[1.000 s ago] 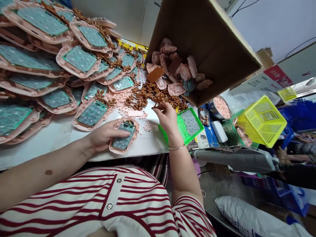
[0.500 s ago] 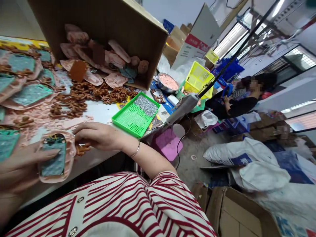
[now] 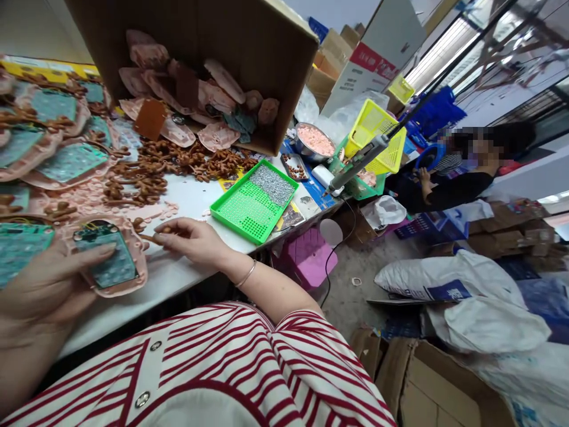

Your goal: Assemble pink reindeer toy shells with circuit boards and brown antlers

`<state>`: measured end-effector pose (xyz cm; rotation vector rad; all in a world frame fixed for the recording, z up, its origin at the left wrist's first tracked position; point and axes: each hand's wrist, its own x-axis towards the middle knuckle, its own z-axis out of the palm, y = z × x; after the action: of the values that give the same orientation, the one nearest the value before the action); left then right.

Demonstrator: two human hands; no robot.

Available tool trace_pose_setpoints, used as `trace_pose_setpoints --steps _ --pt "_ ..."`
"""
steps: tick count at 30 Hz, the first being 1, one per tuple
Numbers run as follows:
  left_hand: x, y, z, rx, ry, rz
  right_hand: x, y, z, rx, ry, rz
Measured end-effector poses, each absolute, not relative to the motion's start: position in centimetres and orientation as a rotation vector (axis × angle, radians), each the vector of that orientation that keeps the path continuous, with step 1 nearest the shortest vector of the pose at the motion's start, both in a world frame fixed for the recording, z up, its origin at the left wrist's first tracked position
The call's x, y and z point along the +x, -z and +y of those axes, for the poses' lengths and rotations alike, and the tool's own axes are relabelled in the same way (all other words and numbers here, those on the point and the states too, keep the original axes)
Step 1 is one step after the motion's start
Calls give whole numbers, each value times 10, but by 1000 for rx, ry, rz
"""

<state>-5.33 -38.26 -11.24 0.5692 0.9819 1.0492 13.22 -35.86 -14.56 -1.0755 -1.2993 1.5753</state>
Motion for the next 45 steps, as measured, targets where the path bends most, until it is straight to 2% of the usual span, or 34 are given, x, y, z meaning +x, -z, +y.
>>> trace_pose_setpoints --steps 4,11,37,42,45 --pt "-53 116 -380 570 -1070 927 140 133 -347 -1169 -1331 -1118" --pt "-53 127 -369 628 -888 764 138 120 -336 -1041 -1372 -1083" --pt "-52 129 -369 665 -823 795 132 134 -337 -1143 -1374 -1237" --pt "-52 129 -369 689 -827 810 132 138 -339 -1109 -1311 -1352" --pt "-52 129 -368 674 -842 815 135 144 -340 -1066 -1140 -1508"
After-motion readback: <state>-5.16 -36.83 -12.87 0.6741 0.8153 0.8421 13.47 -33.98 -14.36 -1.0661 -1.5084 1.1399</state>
